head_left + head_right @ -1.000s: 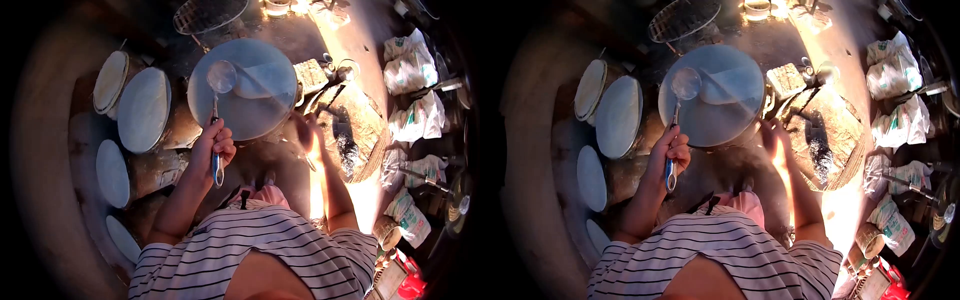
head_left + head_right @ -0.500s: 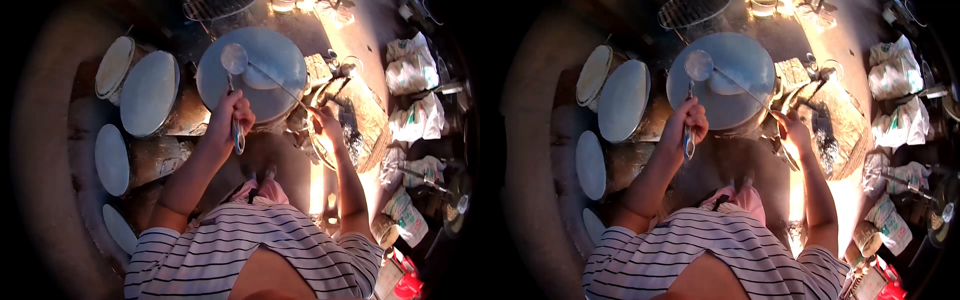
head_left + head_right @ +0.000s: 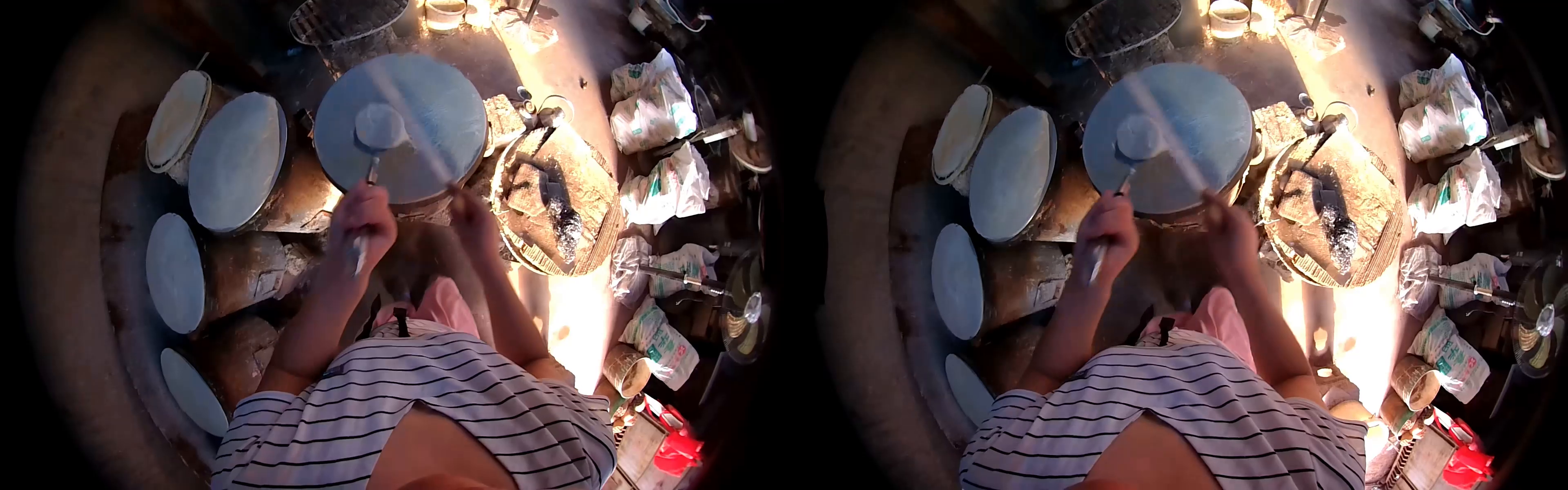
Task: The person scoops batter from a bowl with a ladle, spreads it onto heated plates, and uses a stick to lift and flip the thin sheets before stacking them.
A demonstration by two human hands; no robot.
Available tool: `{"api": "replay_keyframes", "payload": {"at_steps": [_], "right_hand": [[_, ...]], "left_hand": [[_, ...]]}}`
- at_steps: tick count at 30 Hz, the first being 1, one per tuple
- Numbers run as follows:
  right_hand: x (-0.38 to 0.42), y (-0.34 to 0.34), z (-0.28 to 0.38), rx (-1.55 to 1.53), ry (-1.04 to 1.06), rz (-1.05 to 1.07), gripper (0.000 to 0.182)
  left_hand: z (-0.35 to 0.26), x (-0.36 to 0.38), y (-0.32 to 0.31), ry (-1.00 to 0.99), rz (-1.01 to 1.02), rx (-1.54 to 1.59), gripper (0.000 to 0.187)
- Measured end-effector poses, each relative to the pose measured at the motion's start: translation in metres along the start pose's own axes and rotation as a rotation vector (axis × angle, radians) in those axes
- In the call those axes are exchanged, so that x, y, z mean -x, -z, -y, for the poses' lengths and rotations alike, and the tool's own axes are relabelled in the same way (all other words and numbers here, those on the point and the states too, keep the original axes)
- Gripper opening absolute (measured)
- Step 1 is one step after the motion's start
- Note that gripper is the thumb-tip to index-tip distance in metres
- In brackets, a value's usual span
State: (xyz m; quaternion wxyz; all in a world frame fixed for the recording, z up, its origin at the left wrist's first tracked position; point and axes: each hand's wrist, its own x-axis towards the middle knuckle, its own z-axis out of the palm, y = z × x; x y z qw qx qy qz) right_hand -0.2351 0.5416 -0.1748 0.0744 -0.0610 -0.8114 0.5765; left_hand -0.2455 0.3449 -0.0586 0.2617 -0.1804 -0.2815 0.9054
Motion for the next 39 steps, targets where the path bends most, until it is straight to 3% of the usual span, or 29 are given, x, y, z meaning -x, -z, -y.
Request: {"api": "replay_keyframes", "payload": {"at_steps": [2,4,6,9,10,12,14,15,18,20,21,23,24,25,28,30,33,37,39], "right_hand": [[-0.025,0.029,0.006,0.013,-0.221,-0.003,0.030],[-0.032,0.035,-0.017,0.198,-0.241,0.203,0.028],[-0.014,0.029,-0.026,0.172,0.022,0.260,0.031],[-0.041,0.047,-0.025,0.367,0.154,0.430,0.031],[-0.064,0.055,-0.028,0.190,-0.050,0.425,0.028],[-0.087,0.083,-0.014,0.126,-0.254,0.474,0.024],[-0.067,0.102,-0.048,0.488,0.251,0.647,0.026],[-0.049,0.103,-0.044,0.507,0.331,0.644,0.025],[-0.068,0.124,-0.031,0.501,0.173,0.641,0.028],[-0.109,0.124,-0.015,0.335,-0.135,0.425,0.027],[-0.111,0.129,-0.025,0.411,0.053,0.501,0.025],[-0.096,0.109,-0.034,0.388,0.312,0.764,0.023],[-0.067,0.110,-0.044,0.329,0.347,0.970,0.023],[-0.060,0.101,-0.048,0.287,0.389,1.157,0.022],[0.011,0.038,-0.036,0.013,0.717,1.357,0.029],[0.051,-0.002,-0.009,-0.139,0.749,1.494,0.033],[0.106,-0.062,0.018,0.033,0.714,1.769,0.031],[0.217,-0.110,0.026,0.022,0.704,2.043,0.031],[0.272,-0.135,0.010,-0.078,0.591,2.172,0.031]], "left_hand": [[0.015,0.026,-0.011,0.013,0.116,-0.062,0.021],[0.029,0.028,-0.020,-0.044,0.170,-0.116,0.037],[0.026,0.015,-0.024,-0.095,0.233,-0.182,0.037],[0.021,-0.001,-0.018,-0.189,0.251,-0.047,0.037],[0.023,-0.011,-0.015,-0.208,0.273,0.001,0.037],[0.031,-0.020,-0.004,-0.265,0.302,0.034,0.036],[0.039,-0.026,0.000,-0.304,0.283,0.090,0.035],[0.048,-0.033,-0.002,-0.310,0.295,0.082,0.035],[0.066,-0.031,0.000,-0.379,0.331,0.095,0.035],[0.079,-0.022,0.000,-0.396,0.357,0.058,0.036],[0.086,-0.005,0.008,-0.402,0.421,0.059,0.018],[0.097,0.030,0.030,-0.423,0.536,-0.035,0.021],[0.106,0.057,0.045,-0.450,0.561,-0.109,0.035],[0.118,0.081,0.064,-0.537,0.639,-0.220,0.037],[0.173,0.164,0.108,-0.939,0.879,-0.415,0.027],[0.230,0.221,0.132,-1.352,1.019,-0.518,0.022],[0.305,0.289,0.180,-1.940,1.116,-0.511,0.020],[0.373,0.373,0.289,-2.516,0.966,0.116,0.036],[0.386,0.407,0.398,-2.591,0.872,0.437,0.031]]}}
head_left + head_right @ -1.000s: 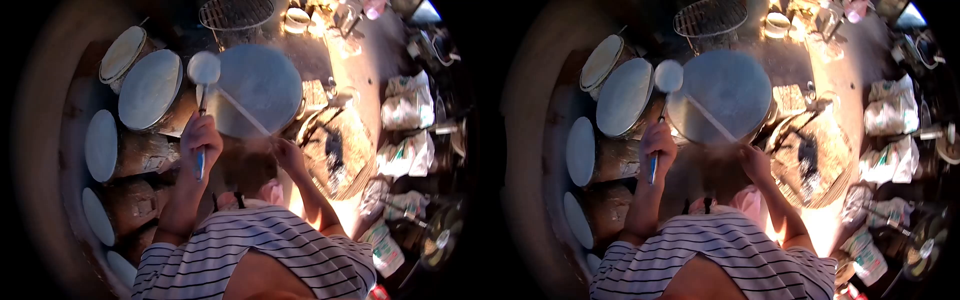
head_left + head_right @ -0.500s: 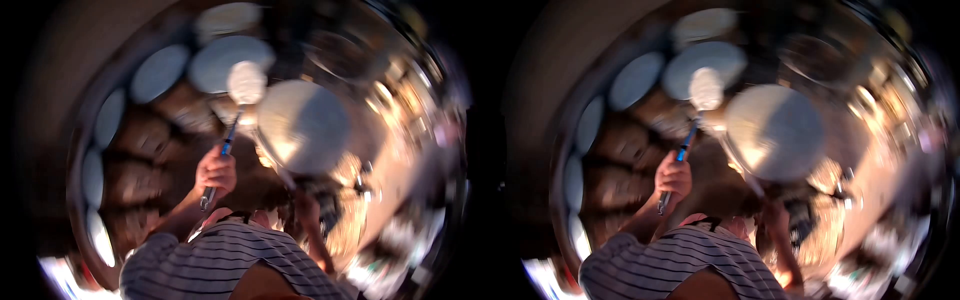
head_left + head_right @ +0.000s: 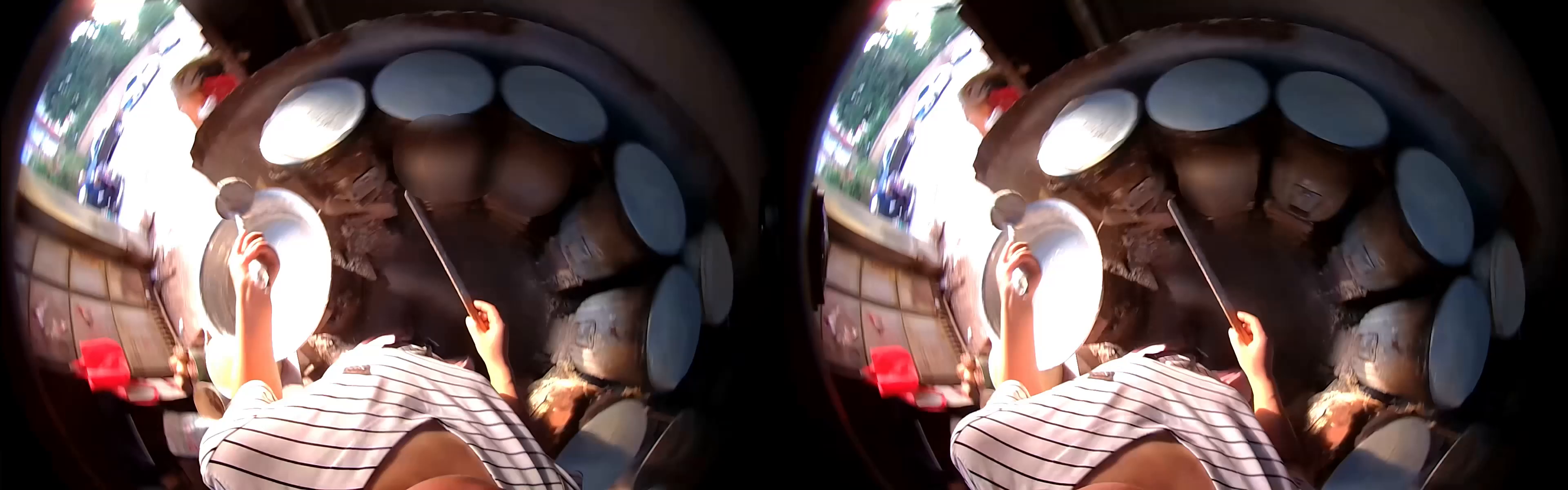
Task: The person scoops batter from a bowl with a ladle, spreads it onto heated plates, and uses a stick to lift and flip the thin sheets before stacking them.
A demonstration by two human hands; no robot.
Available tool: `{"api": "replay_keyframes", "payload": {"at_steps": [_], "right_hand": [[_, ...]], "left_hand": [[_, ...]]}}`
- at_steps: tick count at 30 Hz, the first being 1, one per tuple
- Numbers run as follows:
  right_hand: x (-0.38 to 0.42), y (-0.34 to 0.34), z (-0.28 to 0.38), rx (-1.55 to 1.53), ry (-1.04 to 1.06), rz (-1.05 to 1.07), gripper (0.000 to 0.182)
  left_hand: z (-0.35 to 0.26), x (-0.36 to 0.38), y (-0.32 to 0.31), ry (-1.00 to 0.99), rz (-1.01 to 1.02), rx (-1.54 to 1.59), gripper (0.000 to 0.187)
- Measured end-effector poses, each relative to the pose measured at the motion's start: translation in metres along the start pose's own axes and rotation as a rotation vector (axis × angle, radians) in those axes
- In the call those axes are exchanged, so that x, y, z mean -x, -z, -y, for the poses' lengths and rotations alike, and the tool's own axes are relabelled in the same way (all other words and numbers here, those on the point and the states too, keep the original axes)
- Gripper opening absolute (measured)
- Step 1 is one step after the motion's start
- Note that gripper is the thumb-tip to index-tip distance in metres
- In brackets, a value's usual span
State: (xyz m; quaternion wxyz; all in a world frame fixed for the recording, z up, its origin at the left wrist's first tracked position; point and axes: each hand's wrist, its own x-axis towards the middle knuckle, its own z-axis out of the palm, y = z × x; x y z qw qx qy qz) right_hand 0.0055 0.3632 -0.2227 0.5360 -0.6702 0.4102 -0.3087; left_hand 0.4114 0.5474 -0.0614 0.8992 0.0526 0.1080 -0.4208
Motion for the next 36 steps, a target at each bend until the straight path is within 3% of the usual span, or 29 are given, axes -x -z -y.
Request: {"api": "replay_keyframes", "payload": {"at_steps": [3,4,5,6,7,9,11,13,15,16,18,21,23,29,31,36], "right_hand": [[-0.064,-0.046,0.002,-0.080,-0.001,0.121,0.031],[-0.087,-0.058,0.012,-0.088,0.010,0.153,0.031],[-0.106,-0.067,0.022,-0.094,0.022,0.181,0.031],[-0.123,-0.073,0.036,-0.127,0.016,0.216,0.031],[-0.144,-0.078,0.040,-0.091,0.022,0.263,0.031],[-0.168,-0.083,0.045,-0.125,0.011,0.299,0.033],[-0.199,-0.077,0.048,-0.071,0.048,0.324,0.033],[-0.241,-0.078,0.050,-0.164,-0.009,0.365,0.034],[-0.287,-0.076,0.051,-0.067,-0.008,0.429,0.034],[-0.309,-0.079,0.053,-0.044,0.075,0.431,0.033],[-0.349,-0.085,0.058,-0.106,-0.024,0.502,0.034],[-0.404,-0.103,0.091,-0.098,-0.070,0.583,0.034],[-0.427,-0.120,0.110,-0.085,-0.082,0.611,0.035],[-0.442,-0.174,0.124,-0.124,-0.078,0.536,0.034],[-0.444,-0.178,0.134,-0.182,-0.152,0.543,0.034],[-0.464,-0.185,0.143,-0.248,-0.179,0.467,0.031]], "left_hand": [[-0.069,-0.062,0.101,-0.215,-0.345,0.064,0.030],[-0.135,-0.105,0.199,-0.343,-0.259,-0.047,0.027],[-0.082,-0.111,0.161,-0.357,-0.567,-0.086,0.033],[-0.151,-0.161,0.275,-0.234,-0.714,0.041,0.022],[-0.088,-0.166,0.224,-0.413,-0.872,-0.131,0.018],[-0.075,-0.179,0.204,-0.305,-0.963,-0.165,0.026],[-0.028,-0.169,0.166,-0.130,-0.893,-0.539,0.031],[-0.009,-0.169,0.137,-0.009,-0.689,-1.064,0.040],[0.003,-0.191,0.138,-0.401,-0.697,-1.542,0.046],[0.012,-0.202,0.110,-0.792,-0.629,-2.178,0.052],[0.028,-0.227,0.056,-1.061,-0.478,-2.418,0.053],[0.025,-0.282,0.041,-1.137,-0.344,-2.726,0.052],[0.014,-0.307,0.048,-1.104,-0.265,-2.774,0.052],[-0.003,-0.327,0.053,-1.070,-0.115,-2.760,0.020],[-0.006,-0.329,0.044,-1.184,-0.028,-2.731,0.014],[-0.020,-0.336,0.003,-1.239,0.064,-2.671,0.013]]}}
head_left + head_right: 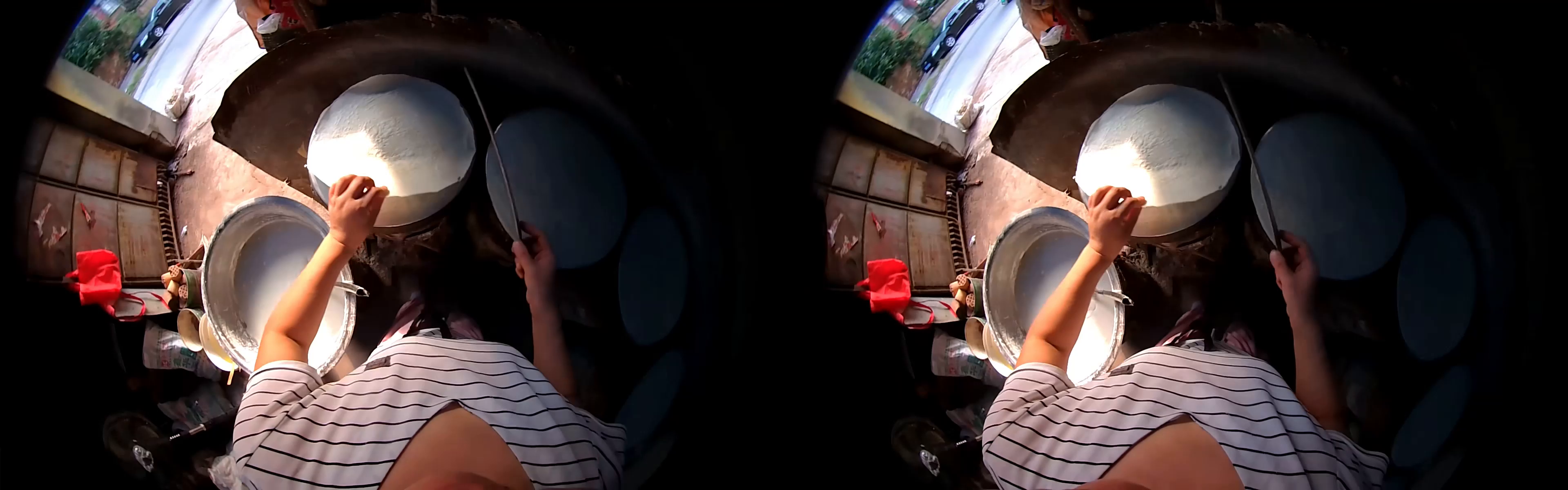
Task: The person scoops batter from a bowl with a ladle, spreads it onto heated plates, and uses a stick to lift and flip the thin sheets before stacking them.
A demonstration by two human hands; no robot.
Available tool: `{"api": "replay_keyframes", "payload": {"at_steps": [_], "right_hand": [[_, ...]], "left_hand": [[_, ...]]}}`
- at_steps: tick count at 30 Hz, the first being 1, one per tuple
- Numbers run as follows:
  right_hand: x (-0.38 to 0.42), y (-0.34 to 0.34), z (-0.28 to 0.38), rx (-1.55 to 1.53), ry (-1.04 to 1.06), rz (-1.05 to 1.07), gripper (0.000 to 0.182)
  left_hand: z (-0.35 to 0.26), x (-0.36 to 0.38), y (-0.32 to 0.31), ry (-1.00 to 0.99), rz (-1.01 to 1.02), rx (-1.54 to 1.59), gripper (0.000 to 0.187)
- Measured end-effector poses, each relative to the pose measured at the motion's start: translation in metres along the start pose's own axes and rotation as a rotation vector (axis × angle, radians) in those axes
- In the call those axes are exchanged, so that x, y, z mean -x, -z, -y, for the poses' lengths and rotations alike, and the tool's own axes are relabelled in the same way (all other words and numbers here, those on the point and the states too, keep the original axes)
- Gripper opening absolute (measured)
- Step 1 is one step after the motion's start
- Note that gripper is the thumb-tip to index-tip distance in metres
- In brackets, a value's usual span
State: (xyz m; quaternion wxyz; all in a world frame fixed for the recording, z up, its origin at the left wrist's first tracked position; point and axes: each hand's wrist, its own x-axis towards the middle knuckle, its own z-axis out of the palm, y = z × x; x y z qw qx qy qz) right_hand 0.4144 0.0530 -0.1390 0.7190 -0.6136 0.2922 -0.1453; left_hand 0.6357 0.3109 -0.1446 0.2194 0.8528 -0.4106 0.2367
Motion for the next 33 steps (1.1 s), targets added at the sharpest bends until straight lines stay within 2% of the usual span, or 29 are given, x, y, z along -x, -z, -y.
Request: {"api": "replay_keyframes", "payload": {"at_steps": [3,5,9,11,12,13,15,17,18,20,22,23,24,25,26,27,28,30,31,33], "right_hand": [[-0.025,-0.002,0.014,0.077,-0.163,0.064,0.028],[-0.051,-0.033,0.018,0.101,-0.191,0.024,0.027],[-0.112,-0.076,0.021,-0.375,-0.191,0.183,0.040],[-0.130,-0.086,0.031,-0.452,-0.206,0.083,0.045],[-0.141,-0.084,0.029,-0.405,-0.190,0.071,0.044],[-0.154,-0.082,0.022,-0.195,-0.177,0.056,0.042],[-0.174,-0.092,0.000,0.413,-0.064,-0.170,0.037],[-0.162,-0.093,0.009,0.597,0.101,-0.179,0.032],[-0.154,-0.092,0.020,0.697,0.191,-0.189,0.030],[-0.125,-0.086,0.053,0.651,0.252,-0.227,0.025],[-0.090,-0.066,0.081,0.616,0.327,-0.235,0.023],[-0.069,-0.054,0.095,0.623,0.369,-0.262,0.022],[-0.045,-0.040,0.108,0.579,0.402,-0.285,0.022],[-0.025,-0.029,0.119,0.545,0.443,-0.326,0.022],[-0.002,-0.014,0.121,0.462,0.416,-0.337,0.025],[0.017,0.005,0.119,0.484,0.517,-0.376,0.026],[0.038,0.023,0.123,0.514,0.555,-0.434,0.026],[0.098,0.061,0.132,0.540,0.578,-0.549,0.024],[0.129,0.080,0.136,0.521,0.563,-0.584,0.023],[0.195,0.123,0.131,0.490,0.497,-0.735,0.024]], "left_hand": [[0.003,-0.040,0.024,-0.060,-0.032,0.006,0.015],[0.000,-0.060,0.040,-0.139,-0.080,0.004,0.019],[-0.019,-0.066,0.059,-0.217,-0.174,0.023,0.026],[-0.025,-0.042,0.054,-0.162,-0.114,0.007,0.014],[-0.029,-0.026,0.046,-0.121,-0.080,0.011,0.013],[-0.031,-0.009,0.035,-0.084,-0.047,0.015,0.013],[-0.029,0.031,0.011,-0.052,0.175,0.107,0.020],[-0.041,0.038,0.014,0.036,0.452,0.430,0.034],[-0.034,0.034,0.013,-0.020,0.435,0.459,0.043],[-0.002,0.004,0.002,0.078,0.371,0.398,0.055],[0.028,-0.051,-0.024,0.075,0.133,0.261,0.056],[0.038,-0.081,-0.042,0.149,0.092,0.374,0.060],[0.047,-0.106,-0.065,0.042,0.057,0.402,0.066],[0.069,-0.123,-0.111,0.207,0.138,0.512,0.071],[0.069,-0.147,-0.136,0.466,0.413,0.790,0.079],[0.038,-0.160,-0.140,0.285,0.354,1.077,0.081],[-0.001,-0.179,-0.144,0.480,0.458,1.317,0.080],[-0.066,-0.196,-0.177,0.339,0.684,1.514,0.070],[-0.090,-0.198,-0.198,0.335,0.827,1.593,0.063],[-0.204,-0.186,-0.177,0.153,0.968,1.645,0.055]]}}
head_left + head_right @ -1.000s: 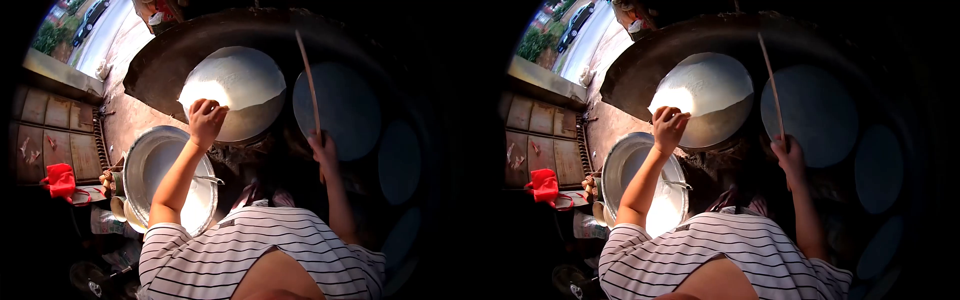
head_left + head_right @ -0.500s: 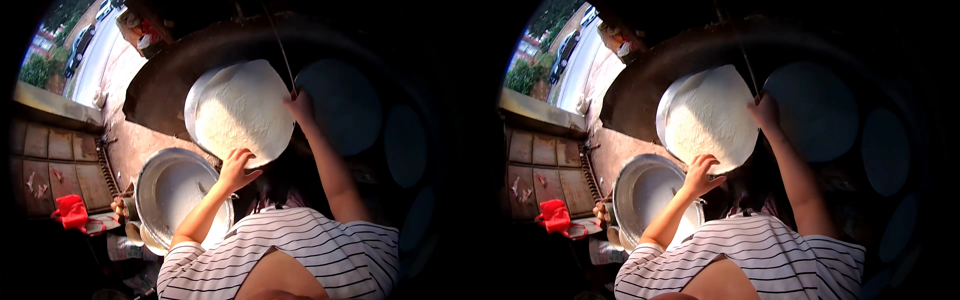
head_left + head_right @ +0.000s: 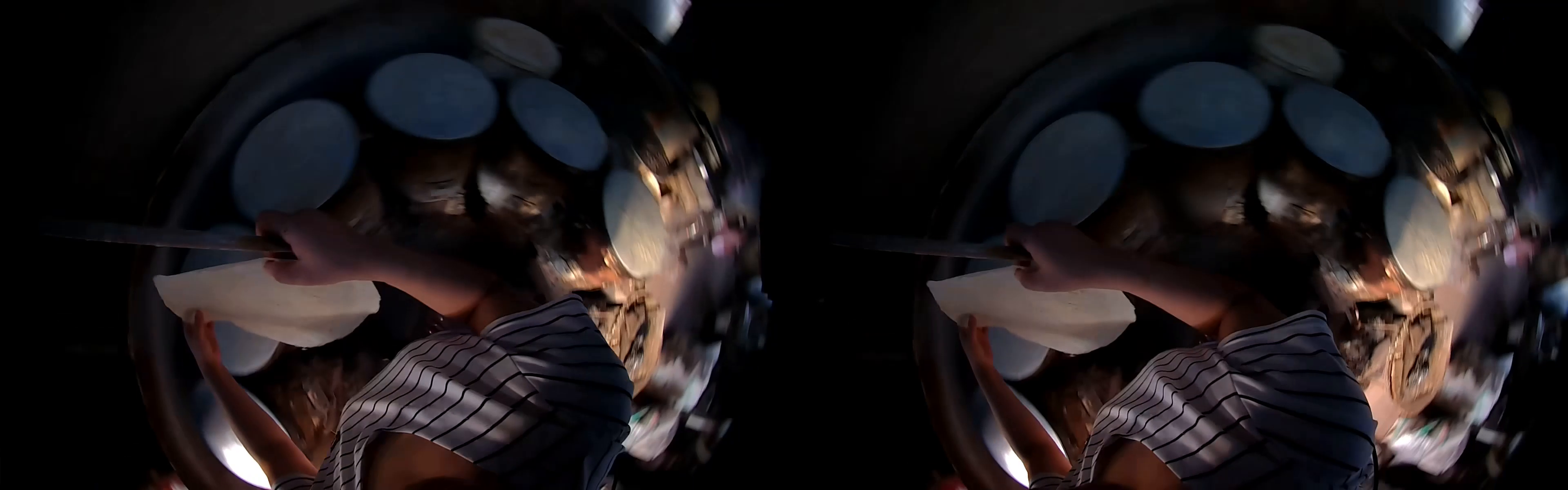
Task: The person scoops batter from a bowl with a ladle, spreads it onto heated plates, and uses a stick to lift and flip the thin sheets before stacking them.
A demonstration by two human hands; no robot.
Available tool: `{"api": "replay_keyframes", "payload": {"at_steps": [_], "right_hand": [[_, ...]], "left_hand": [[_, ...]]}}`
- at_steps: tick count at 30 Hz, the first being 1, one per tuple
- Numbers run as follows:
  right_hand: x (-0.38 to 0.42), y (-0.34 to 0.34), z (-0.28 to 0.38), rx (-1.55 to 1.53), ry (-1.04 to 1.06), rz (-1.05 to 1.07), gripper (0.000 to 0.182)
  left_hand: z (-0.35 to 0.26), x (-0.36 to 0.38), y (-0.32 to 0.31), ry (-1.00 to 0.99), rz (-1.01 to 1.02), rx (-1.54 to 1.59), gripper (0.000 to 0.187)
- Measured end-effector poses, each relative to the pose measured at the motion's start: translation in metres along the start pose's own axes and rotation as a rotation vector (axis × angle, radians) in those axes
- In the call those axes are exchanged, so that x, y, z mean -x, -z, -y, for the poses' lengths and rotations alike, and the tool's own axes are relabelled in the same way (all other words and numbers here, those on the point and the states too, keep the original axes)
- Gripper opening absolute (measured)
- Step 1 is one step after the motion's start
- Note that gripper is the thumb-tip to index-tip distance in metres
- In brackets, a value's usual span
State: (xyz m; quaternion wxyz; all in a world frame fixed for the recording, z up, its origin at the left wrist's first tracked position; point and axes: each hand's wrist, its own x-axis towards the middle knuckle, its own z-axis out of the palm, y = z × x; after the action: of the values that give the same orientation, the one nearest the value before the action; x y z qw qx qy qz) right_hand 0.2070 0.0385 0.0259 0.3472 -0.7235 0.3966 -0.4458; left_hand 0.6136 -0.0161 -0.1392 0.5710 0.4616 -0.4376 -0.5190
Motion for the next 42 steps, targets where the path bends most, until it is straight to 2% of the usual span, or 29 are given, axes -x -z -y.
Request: {"api": "replay_keyframes", "payload": {"at_steps": [2,4,6,8,10,12,14,15,17,19,21,22,24,25,26,28,29,31,33,34,35,36,37,38,41,42], "right_hand": [[0.035,0.067,-0.015,0.104,-0.047,-0.151,0.025],[0.076,0.142,-0.025,0.116,-0.195,-0.265,0.025],[0.122,0.209,-0.050,0.096,-0.232,-0.415,0.027],[0.171,0.271,-0.064,0.148,-0.388,-0.527,0.030],[0.215,0.313,-0.083,0.135,-0.416,-0.674,0.030],[0.244,0.351,-0.091,-0.051,-0.443,-0.851,0.029],[0.257,0.402,-0.095,-0.008,-0.530,-0.940,0.028],[0.262,0.428,-0.101,0.010,-0.577,-0.987,0.028],[0.262,0.489,-0.137,0.153,-0.530,-1.013,0.029],[0.239,0.551,-0.155,0.443,-0.641,-0.990,0.030],[0.214,0.622,-0.209,0.548,-0.575,-1.050,0.030],[0.191,0.655,-0.210,0.614,-0.507,-1.091,0.030],[0.157,0.720,-0.216,0.831,-0.333,-1.159,0.026],[0.144,0.752,-0.209,0.504,-0.297,-1.132,0.021],[0.130,0.768,-0.196,0.504,-0.238,-1.165,0.014],[0.126,0.812,-0.200,0.356,-0.092,-1.089,0.013],[0.129,0.826,-0.210,0.186,-0.026,-1.069,0.011],[0.142,0.856,-0.255,0.012,-0.081,-1.046,0.009],[0.146,0.859,-0.291,-0.086,-0.200,-1.081,0.008],[0.147,0.865,-0.324,-0.084,-0.345,-1.176,0.016],[0.154,0.876,-0.367,-0.124,-0.383,-1.202,0.022],[0.164,0.885,-0.413,-0.156,-0.435,-1.215,0.019],[0.164,0.874,-0.432,-0.089,-0.583,-1.279,0.015],[0.169,0.873,-0.452,-0.055,-0.625,-1.258,0.015],[0.191,0.856,-0.493,-0.051,-0.790,-1.233,0.014],[0.185,0.853,-0.479,-0.081,-0.843,-1.230,0.017]], "left_hand": [[0.007,-0.039,-0.081,0.041,0.181,-0.026,0.055],[0.011,-0.063,-0.163,0.042,0.317,-0.091,0.055],[0.002,-0.080,-0.270,-0.011,0.442,-0.191,0.056],[-0.016,-0.075,-0.378,-0.049,0.632,-0.342,0.053],[-0.029,-0.080,-0.458,-0.035,0.776,-0.530,0.049],[-0.036,-0.077,-0.550,-0.177,0.921,-0.504,0.041],[-0.039,-0.080,-0.634,-0.234,0.982,-0.449,0.035],[-0.036,-0.089,-0.673,-0.288,0.998,-0.529,0.032],[-0.034,-0.113,-0.744,-0.371,1.009,-0.683,0.029],[-0.032,-0.144,-0.813,-0.433,0.980,-0.758,0.030],[-0.034,-0.194,-0.883,-0.587,0.928,-0.766,0.031],[-0.039,-0.222,-0.915,-0.702,0.898,-0.771,0.032],[-0.084,-0.222,-0.965,-0.772,0.782,-0.580,0.030],[-0.102,-0.228,-0.985,-0.861,0.741,-0.497,0.025],[-0.109,-0.235,-0.999,-0.938,0.690,-0.417,0.022],[-0.093,-0.252,-1.013,-1.417,0.526,-0.503,0.019],[-0.085,-0.259,-1.021,-1.664,0.426,-0.534,0.021],[-0.032,-0.267,-1.039,-1.456,0.614,-0.539,0.031],[0.032,-0.282,-1.066,-1.644,0.541,-0.626,0.035],[0.064,-0.283,-1.080,-1.612,0.544,-0.709,0.033],[0.098,-0.287,-1.094,-1.578,0.534,-0.787,0.031],[0.141,-0.297,-1.105,-1.573,0.573,-0.829,0.025],[0.181,-0.305,-1.111,-1.534,0.639,-0.964,0.023],[0.207,-0.306,-1.113,-1.522,0.721,-1.121,0.024],[0.250,-0.303,-1.112,-1.486,0.788,-1.061,0.026],[0.248,-0.302,-1.110,-1.458,0.805,-1.068,0.026]]}}
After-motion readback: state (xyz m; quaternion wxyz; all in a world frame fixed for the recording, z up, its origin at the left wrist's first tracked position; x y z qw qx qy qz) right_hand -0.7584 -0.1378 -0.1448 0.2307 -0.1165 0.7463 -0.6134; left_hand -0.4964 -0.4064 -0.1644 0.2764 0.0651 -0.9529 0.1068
